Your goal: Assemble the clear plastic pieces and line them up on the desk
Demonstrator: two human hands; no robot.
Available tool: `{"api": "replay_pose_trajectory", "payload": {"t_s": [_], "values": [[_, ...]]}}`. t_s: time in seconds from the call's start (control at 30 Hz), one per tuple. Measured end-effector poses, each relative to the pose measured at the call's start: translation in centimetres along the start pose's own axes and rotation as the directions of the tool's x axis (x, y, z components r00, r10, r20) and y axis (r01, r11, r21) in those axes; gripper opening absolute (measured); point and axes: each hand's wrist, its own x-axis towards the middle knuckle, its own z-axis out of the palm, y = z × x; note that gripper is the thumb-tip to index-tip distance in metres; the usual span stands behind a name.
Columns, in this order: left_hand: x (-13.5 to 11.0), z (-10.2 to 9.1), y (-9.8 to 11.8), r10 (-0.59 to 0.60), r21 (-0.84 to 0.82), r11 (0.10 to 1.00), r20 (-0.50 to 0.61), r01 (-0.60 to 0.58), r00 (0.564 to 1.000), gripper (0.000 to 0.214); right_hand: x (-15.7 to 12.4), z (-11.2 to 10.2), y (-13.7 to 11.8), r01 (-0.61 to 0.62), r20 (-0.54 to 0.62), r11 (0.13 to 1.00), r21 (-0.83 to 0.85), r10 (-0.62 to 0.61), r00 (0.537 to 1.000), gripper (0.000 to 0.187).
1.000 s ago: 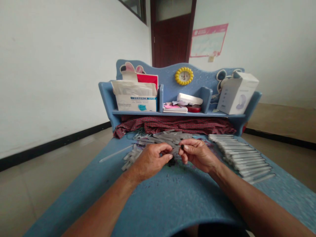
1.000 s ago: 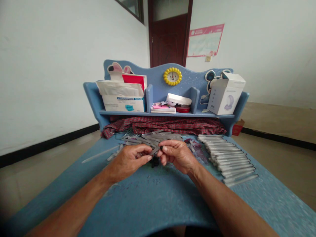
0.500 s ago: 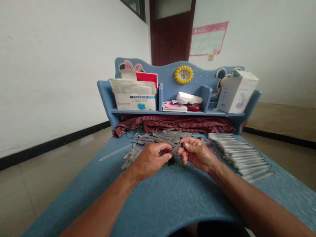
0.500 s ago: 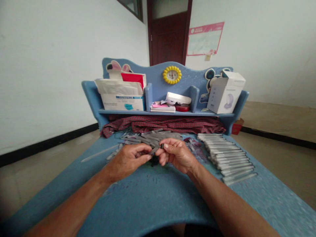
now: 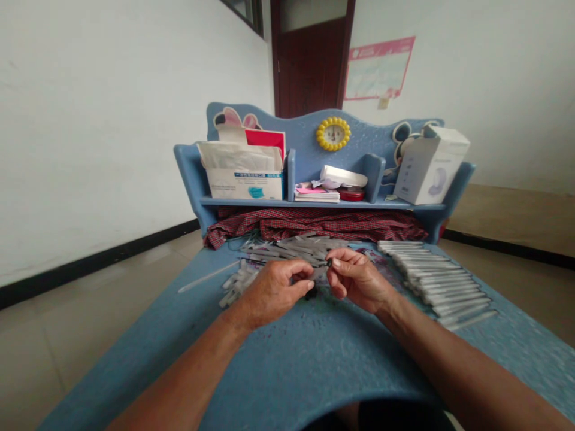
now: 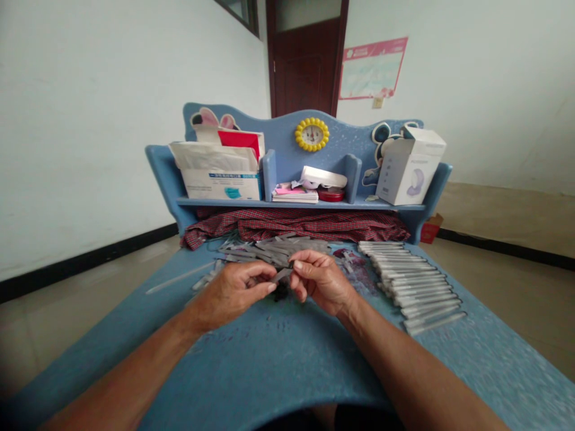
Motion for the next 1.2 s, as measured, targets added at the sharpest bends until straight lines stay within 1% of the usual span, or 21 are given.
{"api": "replay_pose_trajectory", "payload": {"t_s": [0.2, 0.33, 0.5, 0.67, 0.77, 0.87, 1.0, 1.2], "values": [[0.0, 0.1, 0.1, -0.009, -0.010, 1.000, 0.034, 0.010, 0.999, 0.012, -0.1, 0.2, 0.2, -0.022, -0.002, 1.000, -0.016, 0.022, 1.000, 0.017], [0.1, 0.0, 0.2, -0.032, -0.044, 0.998, 0.043, 0.034, 0.999, 0.014, 0.0, 0.0, 0.3, -0.014, -0.014, 0.999, -0.033, 0.014, 1.000, 0.020], [0.0, 0.0, 0.3, -0.069, -0.095, 0.993, 0.071, 0.076, 0.995, 0.014, 0.0, -0.1, 0.5, -0.001, -0.003, 0.999, -0.050, 0.001, 1.000, 0.017], [0.0, 0.1, 0.1, -0.121, -0.216, 0.965, 0.140, 0.149, 0.983, 0.014, -0.1, 0.1, 0.4, 0.019, -0.011, 0.995, -0.094, -0.020, 1.000, 0.018], [0.1, 0.0, 0.0, -0.177, -0.288, 0.931, 0.186, 0.226, 0.966, 0.014, 0.0, 0.1, 0.3, 0.029, -0.027, 0.984, -0.177, -0.034, 0.999, 0.019], [0.1, 0.0, 0.0, -0.223, -0.301, 0.912, 0.203, 0.278, 0.953, 0.014, 0.0, 0.0, 0.0, 0.040, -0.034, 0.951, -0.308, -0.053, 0.998, 0.020], [0.1, -0.1, 0.0, -0.242, -0.281, 0.910, 0.241, 0.306, 0.940, 0.014, 0.0, -0.5, -0.4, 0.023, -0.011, 0.894, -0.448, -0.031, 0.999, 0.022], [0.0, -0.4, 0.0, -0.248, -0.219, 0.924, 0.284, 0.315, 0.926, 0.013, -0.1, -0.9, -0.5, -0.029, 0.004, 0.837, -0.547, 0.037, 0.999, 0.027]]}}
